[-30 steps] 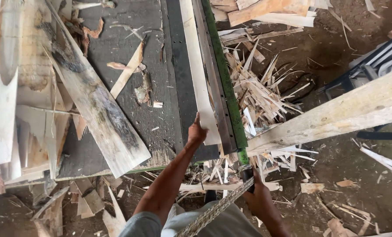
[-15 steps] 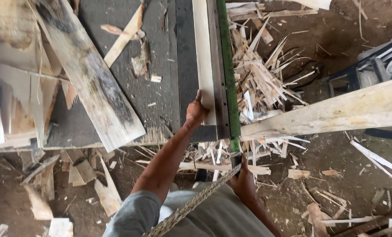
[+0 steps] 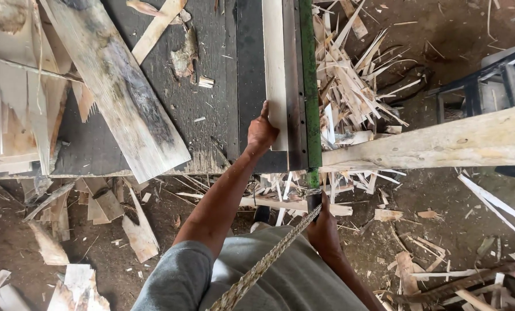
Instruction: Cutting thin wood sheets into narrow strips using a large mechanical shear.
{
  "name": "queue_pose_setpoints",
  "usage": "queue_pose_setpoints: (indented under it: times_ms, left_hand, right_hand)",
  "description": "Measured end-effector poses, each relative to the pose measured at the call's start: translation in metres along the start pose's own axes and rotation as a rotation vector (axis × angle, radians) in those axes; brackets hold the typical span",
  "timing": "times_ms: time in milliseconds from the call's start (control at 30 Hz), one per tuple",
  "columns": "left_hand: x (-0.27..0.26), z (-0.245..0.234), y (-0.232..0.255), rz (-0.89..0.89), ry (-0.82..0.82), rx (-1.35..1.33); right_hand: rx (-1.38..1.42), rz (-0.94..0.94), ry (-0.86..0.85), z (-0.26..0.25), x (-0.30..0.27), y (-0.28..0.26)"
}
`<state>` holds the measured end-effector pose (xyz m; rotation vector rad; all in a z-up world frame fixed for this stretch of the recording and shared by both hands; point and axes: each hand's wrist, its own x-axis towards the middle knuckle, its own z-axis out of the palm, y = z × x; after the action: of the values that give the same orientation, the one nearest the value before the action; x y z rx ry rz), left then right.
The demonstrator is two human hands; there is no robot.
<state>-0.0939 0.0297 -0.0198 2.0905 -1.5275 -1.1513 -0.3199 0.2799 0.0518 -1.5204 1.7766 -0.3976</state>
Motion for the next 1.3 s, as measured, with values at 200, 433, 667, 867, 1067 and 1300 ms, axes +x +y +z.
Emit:
queue_pose_setpoints:
  times_ms: [200,433,667,867,1067,1300]
  left_hand:
    - [-0.002,0.000,0.000,-0.006,0.006,-0.003]
    - [0.000,0.010,-0.007,0.009,-0.022,-0.013]
    - [0.010,0.025,-0.017,0.045,0.045,-0.116]
    - [0.002,0.035,-0.023,0.049,0.157,-0.222]
    - [-0.079,0.006,-0.028,0.008,0.038,-0.376]
    - [-0.157,0.022,-0.072,-0.125,-0.168,-0.954]
  right_hand:
    - [-0.002,0.284,-0.069,-0.039,-0.016,-0.069]
    - [-0.055,0.174,-0.014,0.039,0.016,0.025]
    - [-0.077,-0.001,0.003,0.032,0.023,0.040]
    - [-0.042,-0.013,-0.009,0.011,0.008,0.029]
    - [-0.051,0.174,-0.119,-0.022,0.003,-0.018]
    - [0.603,0.081,-0.157,-0.036,-0.012,0.010]
